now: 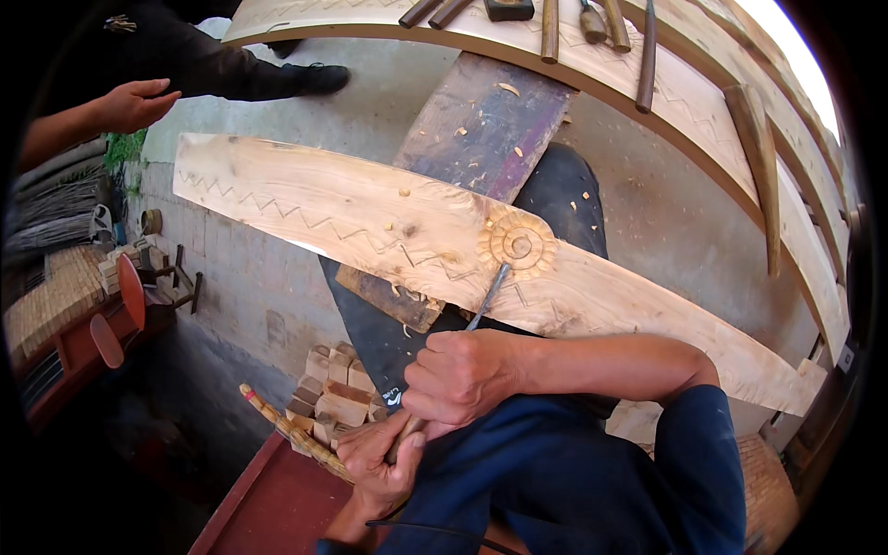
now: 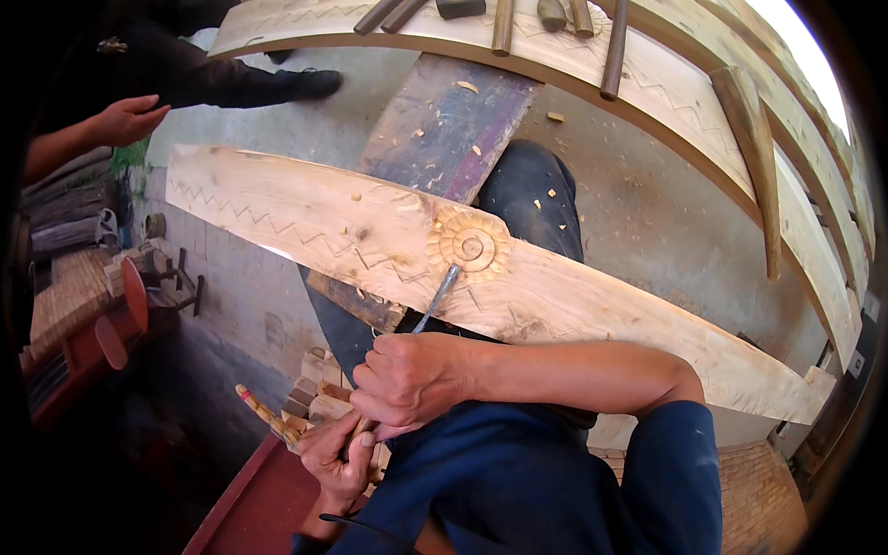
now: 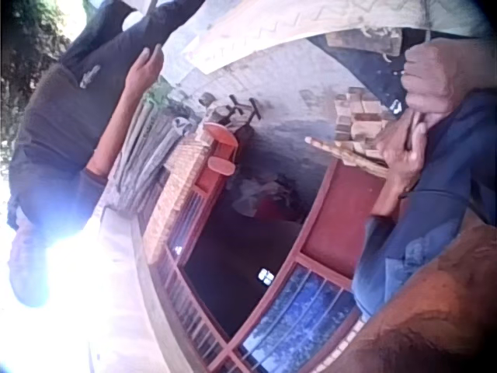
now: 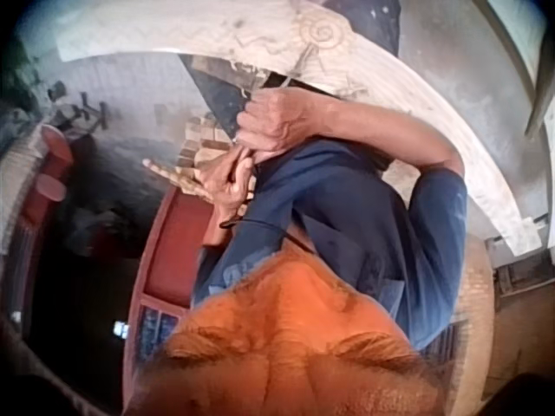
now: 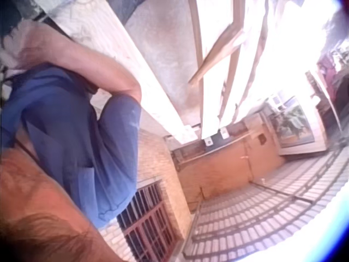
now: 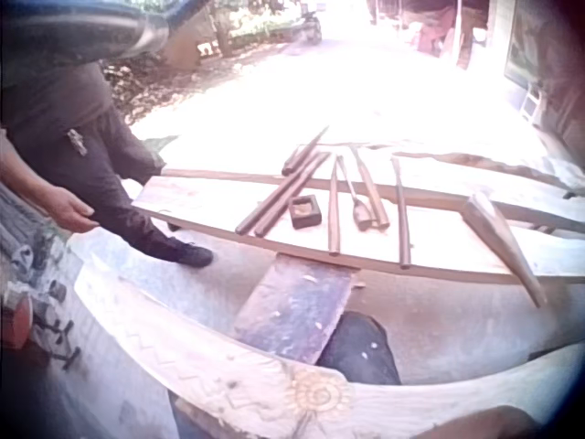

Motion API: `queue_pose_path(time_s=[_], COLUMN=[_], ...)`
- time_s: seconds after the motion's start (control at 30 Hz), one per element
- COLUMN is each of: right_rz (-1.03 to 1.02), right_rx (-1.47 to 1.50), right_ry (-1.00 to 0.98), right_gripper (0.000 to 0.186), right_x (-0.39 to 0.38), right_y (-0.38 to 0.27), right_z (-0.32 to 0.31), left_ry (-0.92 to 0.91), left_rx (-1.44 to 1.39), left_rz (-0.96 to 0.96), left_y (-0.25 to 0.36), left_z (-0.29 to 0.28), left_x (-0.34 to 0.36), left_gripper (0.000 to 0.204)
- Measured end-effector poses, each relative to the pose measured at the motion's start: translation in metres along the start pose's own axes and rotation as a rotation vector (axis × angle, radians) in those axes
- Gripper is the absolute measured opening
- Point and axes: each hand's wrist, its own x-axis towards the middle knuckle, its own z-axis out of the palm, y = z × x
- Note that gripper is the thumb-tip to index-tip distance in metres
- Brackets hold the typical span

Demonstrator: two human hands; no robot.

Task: The person carves a decorative spiral and zigzag pattern into a long wooden plank using a chisel and a mallet. The person holds the chisel with one hand and strikes it with the mallet to remove wood shavings, refining the design on the plank's surface.

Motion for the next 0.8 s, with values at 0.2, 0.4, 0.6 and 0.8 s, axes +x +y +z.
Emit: queue_pose_path(time_s=[0.2, 0.4, 0.6, 0.8], right_rz=[0.011, 0.015, 0.067, 0.111], right_rx=[0.079, 0.121, 0.160, 0.210], right_ry=[0.089, 0.133, 0.105, 0.064], right_gripper=[0.056, 0.056, 0.057, 0.057], right_x=[0.001, 0.004, 0.005, 0.006], right_y=[0.003, 0.002, 0.002, 0.002], right_z=[-0.001, -0.001, -0.005, -0.005], left_ry=[-0.027, -0.026, -0.021, -0.018], left_rx=[0.049, 0.049, 0.041, 0.041], left_rz=[-0.025, -0.066, -0.104, -0.182], left_y=[0.014, 0.026, 0.034, 0.041], left_z=[-0.007, -0.011, -0.015, -0.016], left_x=[0.000, 0.003, 0.011, 0.020], left_gripper=[0.031, 0.031, 0.028, 0.018])
